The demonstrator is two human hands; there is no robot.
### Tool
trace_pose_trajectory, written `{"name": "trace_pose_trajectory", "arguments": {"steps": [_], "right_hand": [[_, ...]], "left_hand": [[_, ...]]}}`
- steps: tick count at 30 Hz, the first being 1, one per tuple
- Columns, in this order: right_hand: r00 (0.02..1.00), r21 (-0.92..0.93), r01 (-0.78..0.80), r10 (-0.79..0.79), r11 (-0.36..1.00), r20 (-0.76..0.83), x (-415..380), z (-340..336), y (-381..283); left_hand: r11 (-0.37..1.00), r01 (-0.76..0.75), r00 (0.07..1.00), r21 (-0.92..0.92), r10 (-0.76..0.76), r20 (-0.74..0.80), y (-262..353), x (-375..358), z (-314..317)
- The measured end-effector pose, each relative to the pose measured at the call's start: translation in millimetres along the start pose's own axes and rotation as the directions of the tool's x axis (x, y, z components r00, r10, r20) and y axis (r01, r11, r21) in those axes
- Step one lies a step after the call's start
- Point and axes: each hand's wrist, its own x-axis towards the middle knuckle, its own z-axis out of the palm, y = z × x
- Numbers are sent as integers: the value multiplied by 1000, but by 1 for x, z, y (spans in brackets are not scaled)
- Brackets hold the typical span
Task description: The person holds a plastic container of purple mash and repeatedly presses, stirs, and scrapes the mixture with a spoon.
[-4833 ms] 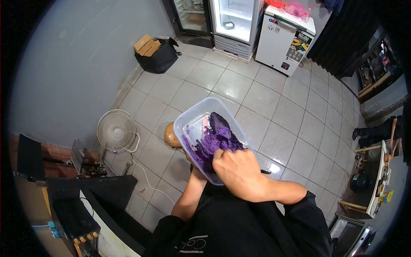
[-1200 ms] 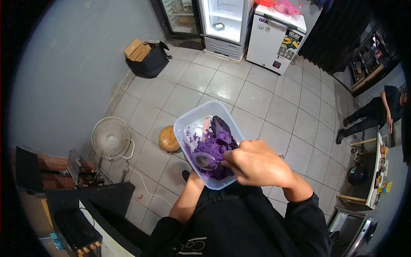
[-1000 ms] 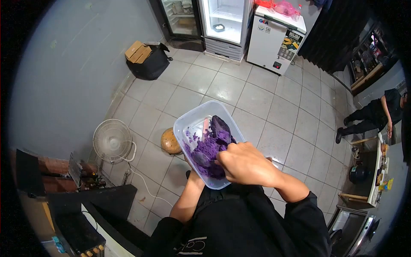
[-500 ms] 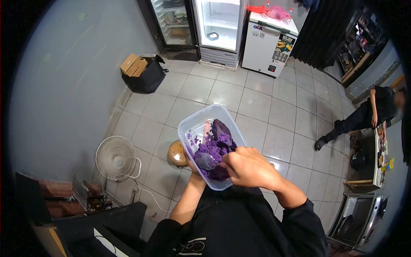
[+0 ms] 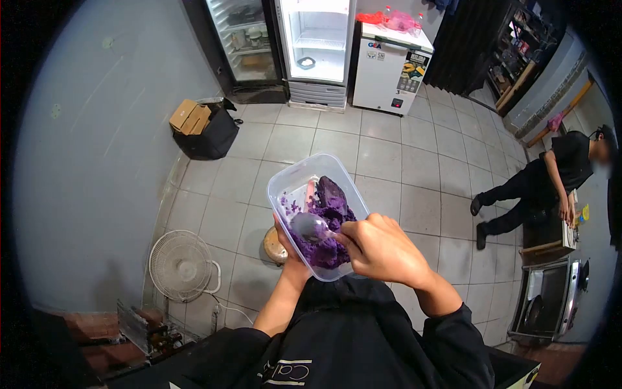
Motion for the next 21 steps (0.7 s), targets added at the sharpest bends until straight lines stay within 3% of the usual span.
{"name": "trace_pose_trajectory", "arguments": {"steps": [1,3,6,7,10,14,15,18,21], "right_hand": [[1000,40,17,-17,999,-10,4,4,-5],[997,-49,81,-82,995,-7,5,22,-4],[996,-77,84,-82,993,29,11,36,3],[998,-76,57,-55,995,24,13,31,3],[1000,-30,17,-17,999,-16,24,22,1],[998,-41,62,-62,997,-10,52,31,6],[983,-61,147,-153,987,-103,56,36,9],[973,-56,193,-184,980,136,76,37,29],[968,-44,228,-222,973,114,92,17,37]], "left_hand": [[1000,10,1000,-29,-9,18,2,-1,-1],[996,27,998,-82,-22,53,6,-3,-2],[926,25,993,-376,21,116,3,10,-29],[942,-16,998,-334,33,46,2,13,-33],[986,-85,995,145,77,63,5,10,-39],[991,-95,995,91,93,33,7,17,-36],[992,-103,995,74,101,23,8,20,-35],[988,-151,988,37,152,-7,17,32,-34],[974,-227,973,-16,226,-57,21,42,-33]]}}
